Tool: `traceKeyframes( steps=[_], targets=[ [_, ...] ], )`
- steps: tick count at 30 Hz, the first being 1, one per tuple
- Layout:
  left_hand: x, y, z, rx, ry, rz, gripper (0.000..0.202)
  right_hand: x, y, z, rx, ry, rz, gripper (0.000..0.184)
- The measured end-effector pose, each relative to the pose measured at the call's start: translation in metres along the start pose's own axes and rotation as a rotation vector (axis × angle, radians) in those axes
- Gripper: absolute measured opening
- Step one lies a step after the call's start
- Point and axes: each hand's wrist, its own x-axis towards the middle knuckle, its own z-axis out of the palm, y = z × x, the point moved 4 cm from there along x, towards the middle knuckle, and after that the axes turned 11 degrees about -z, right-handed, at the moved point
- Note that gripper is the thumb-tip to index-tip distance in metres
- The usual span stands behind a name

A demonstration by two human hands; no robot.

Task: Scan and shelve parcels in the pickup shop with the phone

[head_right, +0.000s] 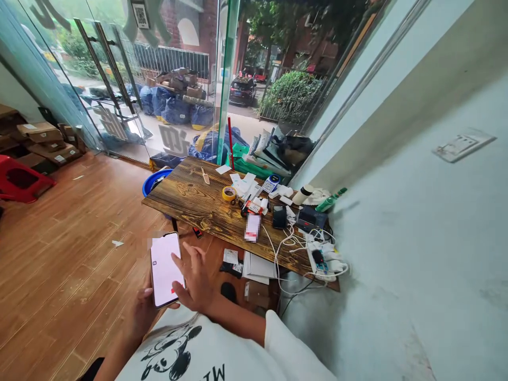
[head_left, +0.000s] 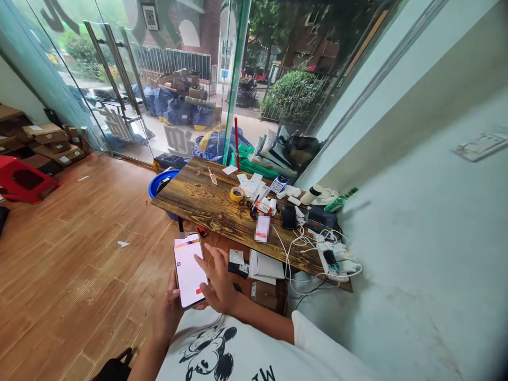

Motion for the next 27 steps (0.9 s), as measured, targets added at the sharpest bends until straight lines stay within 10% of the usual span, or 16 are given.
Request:
traceKeyframes(
  steps=[16, 22, 27],
  targets=[
    [-0.011, 0.004, 0.012, -0.005, -0.052, 0.017, 0.081, -0.002, -0.013, 0.002, 0.07, 0.008, -0.035, 0.058],
    [-0.014, 0.003, 0.012, -0.06, -0.033, 0.009, 0.084, -0.002, 0.0, 0.02, 0.778, 0.042, 0.49, 0.05],
    [-0.016, 0.004, 0.013, -0.024, 0.008, -0.001, 0.086, 0.002, 0.0, 0.027, 1.057, 0.051, 0.632, 0.037]
  ],
)
